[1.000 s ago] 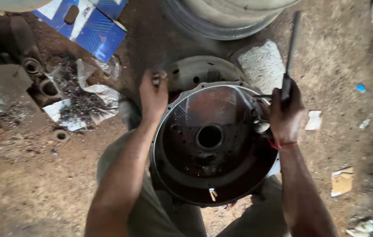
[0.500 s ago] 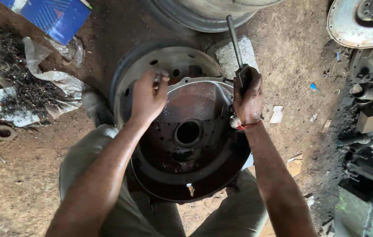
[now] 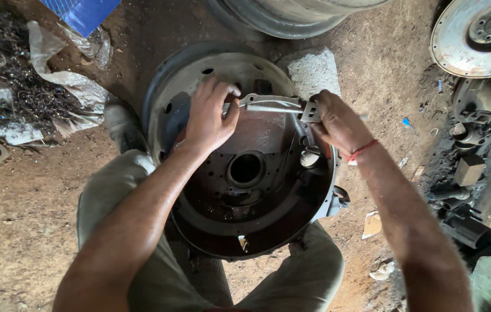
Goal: The person works on a large circular metal component, likely a brake drum, using a metal rod and a flat tool to scrape and adjust internal parts. They walk around the cluttered workshop to retrieve a tool and return to continue the repair.
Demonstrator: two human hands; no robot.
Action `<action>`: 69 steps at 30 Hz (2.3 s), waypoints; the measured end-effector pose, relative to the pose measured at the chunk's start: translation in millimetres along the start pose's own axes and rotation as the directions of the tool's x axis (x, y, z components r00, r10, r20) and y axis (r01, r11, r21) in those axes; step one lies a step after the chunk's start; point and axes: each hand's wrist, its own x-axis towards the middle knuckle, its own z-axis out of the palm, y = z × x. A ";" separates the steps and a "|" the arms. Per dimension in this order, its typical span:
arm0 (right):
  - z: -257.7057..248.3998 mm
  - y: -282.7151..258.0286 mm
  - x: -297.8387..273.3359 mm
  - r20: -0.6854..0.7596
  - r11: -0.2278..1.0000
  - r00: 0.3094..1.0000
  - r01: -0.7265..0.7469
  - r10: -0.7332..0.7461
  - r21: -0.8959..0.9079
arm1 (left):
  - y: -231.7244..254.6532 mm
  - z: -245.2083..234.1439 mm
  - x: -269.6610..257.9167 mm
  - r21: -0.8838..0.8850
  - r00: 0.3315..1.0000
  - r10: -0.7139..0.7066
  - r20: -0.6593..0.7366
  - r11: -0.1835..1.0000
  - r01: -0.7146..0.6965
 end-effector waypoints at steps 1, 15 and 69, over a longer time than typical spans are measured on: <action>-8.1 -3.5 3.2 0.046 0.996 0.997 0.062 -0.059 -0.059 | -2.0 0.9 -0.9 0.035 0.999 -0.021 0.027 0.999 0.020; -62.0 -52.8 -11.2 -0.039 0.909 0.919 -0.380 0.391 0.170 | -9.5 16.4 0.3 0.126 0.994 -0.090 0.068 0.989 0.081; -18.8 -5.5 -14.4 0.178 0.935 0.938 -0.249 0.298 -0.254 | 112.4 68.6 84.6 0.263 0.876 -0.197 0.440 0.961 0.084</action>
